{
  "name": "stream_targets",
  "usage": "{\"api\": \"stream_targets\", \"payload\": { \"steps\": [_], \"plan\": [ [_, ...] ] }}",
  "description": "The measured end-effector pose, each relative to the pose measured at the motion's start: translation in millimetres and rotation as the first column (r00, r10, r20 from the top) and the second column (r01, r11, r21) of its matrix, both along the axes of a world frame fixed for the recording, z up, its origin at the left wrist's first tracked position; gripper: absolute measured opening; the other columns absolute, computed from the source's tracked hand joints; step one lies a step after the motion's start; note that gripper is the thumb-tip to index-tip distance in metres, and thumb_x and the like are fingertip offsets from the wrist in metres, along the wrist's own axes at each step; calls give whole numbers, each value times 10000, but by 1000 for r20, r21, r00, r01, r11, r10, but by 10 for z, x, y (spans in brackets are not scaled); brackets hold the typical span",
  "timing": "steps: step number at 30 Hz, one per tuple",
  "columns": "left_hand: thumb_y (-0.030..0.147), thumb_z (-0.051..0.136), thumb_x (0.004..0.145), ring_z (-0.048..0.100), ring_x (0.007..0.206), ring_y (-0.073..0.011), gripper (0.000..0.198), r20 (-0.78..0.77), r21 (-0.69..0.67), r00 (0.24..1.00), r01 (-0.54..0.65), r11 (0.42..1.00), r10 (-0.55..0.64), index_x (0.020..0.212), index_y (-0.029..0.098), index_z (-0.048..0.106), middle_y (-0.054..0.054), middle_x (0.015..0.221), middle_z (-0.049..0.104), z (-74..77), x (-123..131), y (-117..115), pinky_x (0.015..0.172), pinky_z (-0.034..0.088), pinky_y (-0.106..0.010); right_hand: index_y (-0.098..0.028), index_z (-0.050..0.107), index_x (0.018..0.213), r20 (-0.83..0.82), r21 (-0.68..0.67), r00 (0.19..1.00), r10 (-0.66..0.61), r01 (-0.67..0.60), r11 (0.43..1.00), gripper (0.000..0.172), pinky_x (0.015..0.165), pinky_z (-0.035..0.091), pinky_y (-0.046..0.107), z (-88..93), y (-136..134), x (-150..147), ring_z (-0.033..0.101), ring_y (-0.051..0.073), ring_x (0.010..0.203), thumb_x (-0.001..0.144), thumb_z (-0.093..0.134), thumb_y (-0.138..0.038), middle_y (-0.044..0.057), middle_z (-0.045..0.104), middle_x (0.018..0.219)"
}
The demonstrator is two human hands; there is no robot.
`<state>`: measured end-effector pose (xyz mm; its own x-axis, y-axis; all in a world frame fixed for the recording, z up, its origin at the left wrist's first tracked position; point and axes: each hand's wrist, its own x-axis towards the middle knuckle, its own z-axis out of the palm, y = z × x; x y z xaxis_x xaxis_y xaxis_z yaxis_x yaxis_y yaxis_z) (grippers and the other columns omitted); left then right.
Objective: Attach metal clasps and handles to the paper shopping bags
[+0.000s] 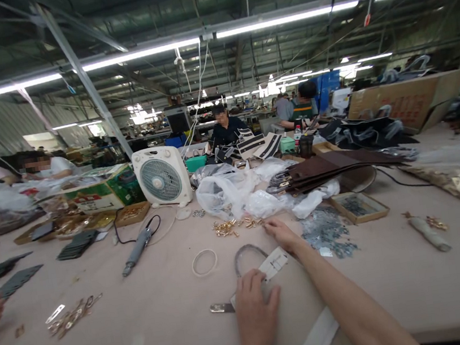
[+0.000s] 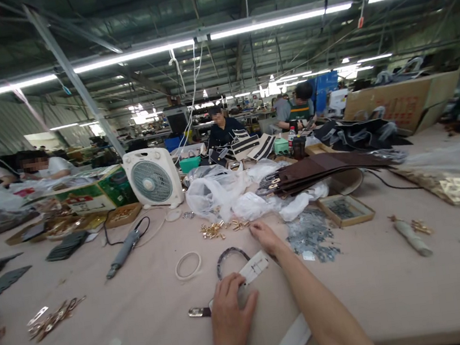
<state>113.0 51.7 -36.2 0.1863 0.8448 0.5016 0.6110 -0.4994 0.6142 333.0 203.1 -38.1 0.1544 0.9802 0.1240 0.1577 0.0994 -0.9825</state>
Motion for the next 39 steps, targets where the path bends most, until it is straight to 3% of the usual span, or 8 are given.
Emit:
{"api": "stream_targets", "payload": {
  "steps": [3,6,9,12,17,24,32,39],
  "plan": [
    [154,799,829,621,1143,-308,358,3,-4,1000,6,1000,-6,1134,267,650,-57,1183,675,8,-12,2,973,556,-512,-253,646,833,-49,20,963,-265,266,964,414,991,502,465,107,16,268,611,353,1138,767,645,-662,98,722,917],
    [150,808,823,618,1146,-308,362,23,-34,1000,12,999,-11,1127,257,644,-63,1185,673,30,-7,-7,991,547,-516,-251,659,927,-109,30,927,-360,365,931,468,962,523,443,203,-143,496,621,338,1135,791,615,-697,99,726,979],
    [152,824,812,607,1176,-310,382,39,-47,999,-1,999,3,1132,242,636,-74,1220,665,33,-1,-9,1025,532,-516,-251,671,999,-153,25,949,-276,282,959,485,913,551,389,251,-488,508,663,288,1055,786,704,-685,84,731,1055],
    [175,836,813,598,1200,-304,367,48,-58,999,-1,998,3,1117,229,636,-82,1249,657,12,-7,-11,1040,526,-497,-238,723,1055,-93,-7,996,-1,0,1000,431,848,562,351,276,-960,359,679,260,965,826,787,-597,80,740,1022],
    [228,857,823,591,1214,-290,388,45,-52,999,25,998,-22,1143,207,640,-83,1266,664,-43,-22,-9,1100,490,-492,-261,786,1086,148,-83,941,305,-296,952,361,832,564,377,300,-1477,-14,680,277,924,900,726,-565,78,753,1024],
    [263,873,809,553,1295,-312,464,-28,-12,999,31,999,-31,1213,209,650,-97,1341,646,4,-111,-105,1149,466,-516,-300,777,1090,410,86,880,239,-298,951,263,984,504,436,420,-1323,-207,658,316,1058,951,629,-468,79,746,1095],
    [286,836,834,358,1481,-419,702,-126,-71,949,-299,952,288,1471,264,540,-102,1649,382,-32,-363,-528,1198,390,-660,-253,742,978,467,42,883,51,-80,996,381,1116,444,480,122,-1557,349,606,335,1246,899,598,-596,112,672,1328],
    [261,705,932,370,1504,-373,556,-122,-114,988,-114,987,100,1461,192,546,-106,1563,514,-150,-326,-473,1229,409,-593,-237,736,1014,425,-129,905,-4,65,989,434,959,547,407,36,-2104,365,691,334,1108,881,579,-619,84,771,1095]
  ]
}}
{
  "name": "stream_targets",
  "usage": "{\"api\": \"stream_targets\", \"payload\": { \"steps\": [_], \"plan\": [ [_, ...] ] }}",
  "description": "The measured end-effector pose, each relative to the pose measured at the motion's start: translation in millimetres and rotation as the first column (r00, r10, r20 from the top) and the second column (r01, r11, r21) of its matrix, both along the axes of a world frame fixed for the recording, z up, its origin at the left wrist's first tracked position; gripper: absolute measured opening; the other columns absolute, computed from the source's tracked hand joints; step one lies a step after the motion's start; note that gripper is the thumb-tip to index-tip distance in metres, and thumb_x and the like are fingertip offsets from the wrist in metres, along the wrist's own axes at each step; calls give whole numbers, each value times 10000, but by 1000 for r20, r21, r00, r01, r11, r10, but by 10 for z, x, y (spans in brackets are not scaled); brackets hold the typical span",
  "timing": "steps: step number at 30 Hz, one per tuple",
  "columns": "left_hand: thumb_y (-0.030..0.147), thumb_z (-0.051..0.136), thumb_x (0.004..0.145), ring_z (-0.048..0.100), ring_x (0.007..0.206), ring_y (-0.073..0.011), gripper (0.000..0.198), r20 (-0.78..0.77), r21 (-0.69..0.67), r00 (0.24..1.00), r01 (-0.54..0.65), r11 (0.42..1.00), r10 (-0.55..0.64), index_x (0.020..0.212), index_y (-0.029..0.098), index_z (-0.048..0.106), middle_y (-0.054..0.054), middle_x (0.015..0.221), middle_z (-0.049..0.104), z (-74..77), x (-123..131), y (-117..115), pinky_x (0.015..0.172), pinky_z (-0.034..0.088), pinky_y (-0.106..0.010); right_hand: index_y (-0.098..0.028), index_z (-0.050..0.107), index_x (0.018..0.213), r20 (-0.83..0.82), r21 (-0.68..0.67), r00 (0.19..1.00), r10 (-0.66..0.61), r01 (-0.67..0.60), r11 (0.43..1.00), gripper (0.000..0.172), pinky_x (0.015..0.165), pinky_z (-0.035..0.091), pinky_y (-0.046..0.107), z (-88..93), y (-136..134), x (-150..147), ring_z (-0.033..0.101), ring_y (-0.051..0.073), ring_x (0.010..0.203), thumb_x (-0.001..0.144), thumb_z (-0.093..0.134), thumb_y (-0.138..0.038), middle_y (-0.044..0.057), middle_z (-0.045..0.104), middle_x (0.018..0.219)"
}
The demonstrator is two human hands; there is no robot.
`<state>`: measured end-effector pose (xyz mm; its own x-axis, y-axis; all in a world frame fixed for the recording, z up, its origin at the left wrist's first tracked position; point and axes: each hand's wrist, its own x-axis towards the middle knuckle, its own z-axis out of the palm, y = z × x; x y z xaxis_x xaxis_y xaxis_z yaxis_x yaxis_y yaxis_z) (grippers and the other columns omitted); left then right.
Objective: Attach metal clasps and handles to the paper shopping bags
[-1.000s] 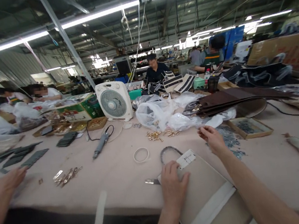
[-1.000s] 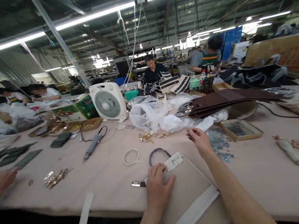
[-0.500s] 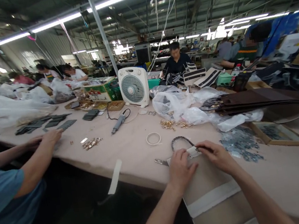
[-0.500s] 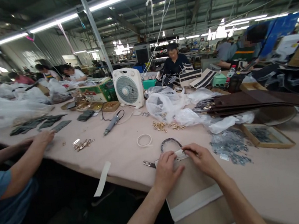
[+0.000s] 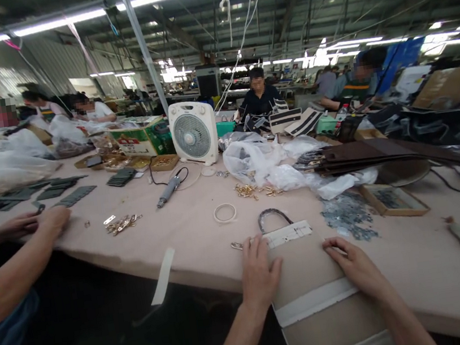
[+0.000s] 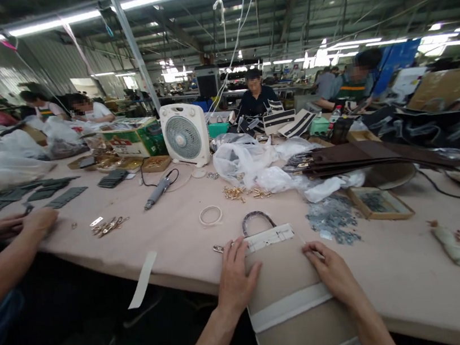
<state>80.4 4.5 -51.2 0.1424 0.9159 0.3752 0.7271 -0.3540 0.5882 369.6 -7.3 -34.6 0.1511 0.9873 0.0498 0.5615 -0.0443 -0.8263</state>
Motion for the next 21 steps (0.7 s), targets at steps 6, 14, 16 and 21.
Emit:
{"api": "stream_targets", "payload": {
  "steps": [6,14,16,21],
  "plan": [
    [254,756,903,363,1496,-378,396,-8,42,995,104,994,-103,1278,193,646,-90,1490,577,104,146,14,1245,373,-614,-238,744,1036,19,34,985,-174,173,984,437,973,535,417,-110,-390,10,699,331,1109,876,576,-609,90,778,1119],
    [429,828,863,434,1436,-379,521,-77,46,986,153,987,-149,1291,206,632,-100,1423,627,227,464,151,1226,351,-623,-248,717,1126,38,60,993,-114,112,992,414,978,520,458,-110,-371,30,700,312,1056,947,566,-589,96,754,1158],
    [479,842,845,478,1395,-369,566,-61,18,988,142,990,-141,1304,226,628,-86,1399,646,185,501,191,1209,362,-609,-248,741,1080,90,158,989,-119,104,982,389,1042,485,482,-48,-323,82,652,323,1168,952,576,-576,113,715,1227],
    [489,861,825,514,1353,-325,585,-48,18,990,135,991,-134,1309,257,627,-58,1393,654,142,504,222,1167,398,-541,-256,778,1053,107,308,989,-104,67,949,300,953,500,433,348,-90,126,640,287,1084,965,638,-507,99,692,1130]
  ]
}}
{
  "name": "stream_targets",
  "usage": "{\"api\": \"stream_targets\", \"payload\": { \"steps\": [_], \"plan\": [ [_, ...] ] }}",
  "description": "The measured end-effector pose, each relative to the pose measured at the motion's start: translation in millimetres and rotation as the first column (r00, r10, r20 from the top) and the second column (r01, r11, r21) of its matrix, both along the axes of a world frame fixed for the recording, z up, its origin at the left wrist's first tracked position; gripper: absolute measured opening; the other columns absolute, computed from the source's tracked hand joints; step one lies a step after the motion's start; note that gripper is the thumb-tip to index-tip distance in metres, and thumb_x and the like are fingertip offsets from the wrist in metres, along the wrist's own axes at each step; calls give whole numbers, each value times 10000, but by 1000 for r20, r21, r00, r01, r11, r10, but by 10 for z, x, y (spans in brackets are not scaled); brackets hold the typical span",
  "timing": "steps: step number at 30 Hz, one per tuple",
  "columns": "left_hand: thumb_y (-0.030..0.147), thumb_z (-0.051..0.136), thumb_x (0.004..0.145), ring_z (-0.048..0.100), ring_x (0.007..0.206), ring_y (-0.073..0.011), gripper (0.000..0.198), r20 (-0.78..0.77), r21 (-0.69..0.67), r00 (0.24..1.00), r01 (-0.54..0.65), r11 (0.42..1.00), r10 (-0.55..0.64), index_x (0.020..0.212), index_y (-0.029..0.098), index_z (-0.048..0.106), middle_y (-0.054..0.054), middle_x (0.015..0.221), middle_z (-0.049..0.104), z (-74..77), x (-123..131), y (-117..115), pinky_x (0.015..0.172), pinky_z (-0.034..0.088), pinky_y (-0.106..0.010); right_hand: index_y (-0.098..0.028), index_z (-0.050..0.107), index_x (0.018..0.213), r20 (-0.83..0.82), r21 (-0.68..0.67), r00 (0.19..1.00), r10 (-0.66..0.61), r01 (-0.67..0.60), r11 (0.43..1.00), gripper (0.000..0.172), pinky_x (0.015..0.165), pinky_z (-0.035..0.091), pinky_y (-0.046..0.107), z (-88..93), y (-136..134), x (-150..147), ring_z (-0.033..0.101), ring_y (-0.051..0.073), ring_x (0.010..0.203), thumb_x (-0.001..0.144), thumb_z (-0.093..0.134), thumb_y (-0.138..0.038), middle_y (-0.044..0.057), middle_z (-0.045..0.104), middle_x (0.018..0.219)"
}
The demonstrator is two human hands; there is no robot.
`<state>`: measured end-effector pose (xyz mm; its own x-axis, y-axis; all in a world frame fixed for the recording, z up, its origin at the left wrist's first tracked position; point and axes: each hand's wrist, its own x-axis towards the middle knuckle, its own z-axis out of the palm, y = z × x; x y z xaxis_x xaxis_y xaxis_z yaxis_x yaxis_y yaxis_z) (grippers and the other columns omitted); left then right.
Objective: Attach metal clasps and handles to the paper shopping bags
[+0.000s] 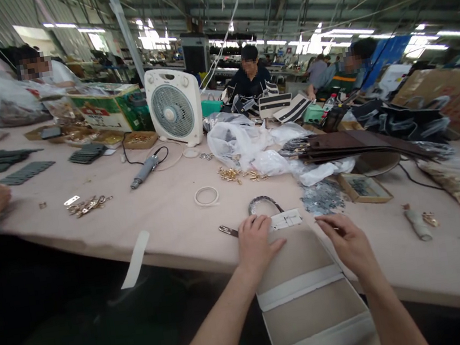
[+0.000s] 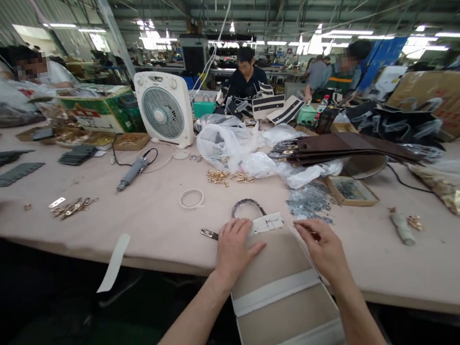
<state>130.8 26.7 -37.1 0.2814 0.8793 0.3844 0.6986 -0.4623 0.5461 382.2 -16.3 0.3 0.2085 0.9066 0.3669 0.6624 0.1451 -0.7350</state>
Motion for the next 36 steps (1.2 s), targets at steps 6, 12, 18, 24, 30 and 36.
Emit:
{"api": "stream_targets", "payload": {
  "steps": [6,12,18,24,30,36],
  "plan": [
    [475,870,804,542,1304,-294,572,2,14,1000,20,1000,-20,1279,271,625,-50,1331,666,26,-16,21,1129,426,-495,-256,782,1116,-83,-202,880,468,-475,857,267,819,489,355,390,508,-360,610,210,818,994,600,-409,31,654,851],
    [506,857,808,540,1301,-289,592,10,-4,1000,11,1000,-11,1293,270,613,-48,1331,666,-12,-25,39,1105,430,-489,-197,741,1076,-197,-417,800,566,-591,691,316,723,481,315,275,798,-515,606,191,752,937,662,-469,22,687,839],
    [501,857,813,532,1309,-280,581,16,-4,1000,5,1000,-5,1288,270,614,-36,1330,665,-8,-26,37,1119,412,-479,-188,751,973,-212,-460,781,588,-610,645,330,767,482,319,196,860,-443,635,211,823,911,687,-505,37,713,875],
    [490,852,821,532,1310,-276,565,13,-13,1000,6,1000,-6,1282,278,604,-32,1332,663,4,-31,35,1112,418,-474,-212,790,947,-142,-445,796,589,-583,680,287,844,512,353,163,892,-504,679,242,890,885,701,-478,48,758,948],
    [485,854,822,537,1302,-278,566,21,-10,1000,0,1000,0,1285,276,604,-39,1322,660,6,-28,33,1119,419,-465,-216,786,939,-67,-442,822,565,-532,722,231,829,513,346,104,876,-545,669,225,852,888,673,-412,43,752,931],
    [488,849,826,539,1298,-278,564,20,-6,1000,2,1000,-2,1284,270,604,-43,1322,662,1,-24,34,1116,413,-470,-221,768,931,-3,-407,838,545,-499,765,216,794,504,324,78,839,-559,663,206,836,904,659,-405,35,726,920]
  ]
}}
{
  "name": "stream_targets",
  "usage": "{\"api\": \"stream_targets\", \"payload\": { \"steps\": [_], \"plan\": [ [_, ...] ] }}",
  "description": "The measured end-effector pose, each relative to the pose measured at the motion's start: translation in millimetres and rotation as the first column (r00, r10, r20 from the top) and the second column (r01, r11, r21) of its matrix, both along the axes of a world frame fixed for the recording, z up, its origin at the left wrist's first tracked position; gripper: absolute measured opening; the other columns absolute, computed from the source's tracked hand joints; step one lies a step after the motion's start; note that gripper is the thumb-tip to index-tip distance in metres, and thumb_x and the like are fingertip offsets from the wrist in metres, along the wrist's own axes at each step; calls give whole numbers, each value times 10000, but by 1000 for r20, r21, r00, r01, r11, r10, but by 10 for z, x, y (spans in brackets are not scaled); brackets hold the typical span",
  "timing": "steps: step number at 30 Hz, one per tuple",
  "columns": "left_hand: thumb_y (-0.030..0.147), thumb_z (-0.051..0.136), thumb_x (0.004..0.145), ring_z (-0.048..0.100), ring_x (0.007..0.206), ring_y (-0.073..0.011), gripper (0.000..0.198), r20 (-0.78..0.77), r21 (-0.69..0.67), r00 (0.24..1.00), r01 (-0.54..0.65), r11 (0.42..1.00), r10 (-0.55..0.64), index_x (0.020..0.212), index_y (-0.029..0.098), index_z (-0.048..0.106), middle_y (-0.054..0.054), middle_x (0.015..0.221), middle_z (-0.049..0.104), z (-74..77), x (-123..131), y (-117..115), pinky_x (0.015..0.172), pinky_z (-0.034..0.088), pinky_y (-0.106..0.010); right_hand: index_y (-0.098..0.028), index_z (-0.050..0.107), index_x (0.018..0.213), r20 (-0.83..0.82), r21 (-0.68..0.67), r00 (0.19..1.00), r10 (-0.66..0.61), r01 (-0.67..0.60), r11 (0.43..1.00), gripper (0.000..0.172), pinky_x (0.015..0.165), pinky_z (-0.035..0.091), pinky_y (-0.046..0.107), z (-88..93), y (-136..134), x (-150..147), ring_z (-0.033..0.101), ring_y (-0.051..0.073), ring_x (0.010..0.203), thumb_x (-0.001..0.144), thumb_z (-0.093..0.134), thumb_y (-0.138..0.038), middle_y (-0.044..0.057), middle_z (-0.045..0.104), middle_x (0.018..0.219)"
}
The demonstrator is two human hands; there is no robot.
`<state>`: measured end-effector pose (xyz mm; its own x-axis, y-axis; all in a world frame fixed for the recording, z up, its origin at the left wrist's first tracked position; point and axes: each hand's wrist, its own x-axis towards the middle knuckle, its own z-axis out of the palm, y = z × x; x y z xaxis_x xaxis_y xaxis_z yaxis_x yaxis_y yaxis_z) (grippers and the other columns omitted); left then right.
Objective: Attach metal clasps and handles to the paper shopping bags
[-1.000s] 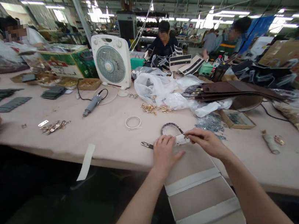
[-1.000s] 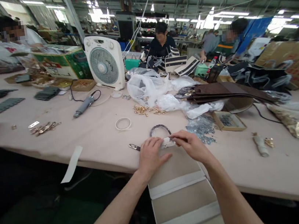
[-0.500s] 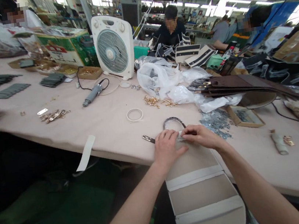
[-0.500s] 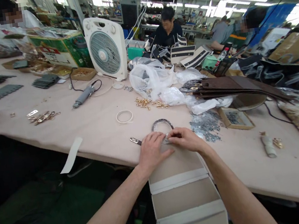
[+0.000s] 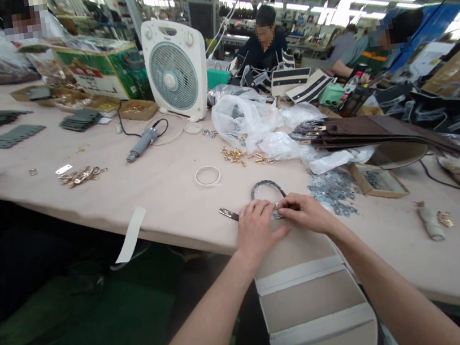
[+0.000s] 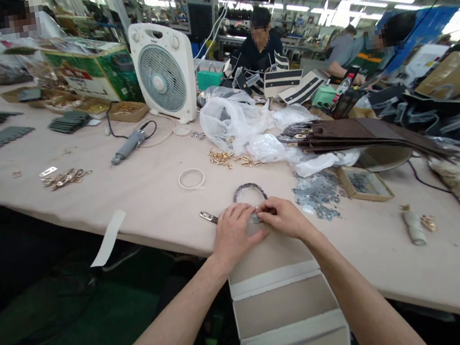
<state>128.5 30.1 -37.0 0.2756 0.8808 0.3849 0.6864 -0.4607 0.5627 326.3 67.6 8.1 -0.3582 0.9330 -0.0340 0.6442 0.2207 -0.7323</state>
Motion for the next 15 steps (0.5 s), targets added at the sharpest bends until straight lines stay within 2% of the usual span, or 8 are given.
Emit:
{"api": "stream_targets", "payload": {
  "steps": [15],
  "plan": [
    [511,837,835,540,1301,-280,550,7,-1,1000,-11,1000,11,1280,280,610,-46,1324,664,-7,-1,1,1121,418,-468,-234,758,970,-36,33,999,-15,16,999,219,805,505,345,-85,-31,10,660,218,867,924,661,-424,41,723,947]
  ]
}}
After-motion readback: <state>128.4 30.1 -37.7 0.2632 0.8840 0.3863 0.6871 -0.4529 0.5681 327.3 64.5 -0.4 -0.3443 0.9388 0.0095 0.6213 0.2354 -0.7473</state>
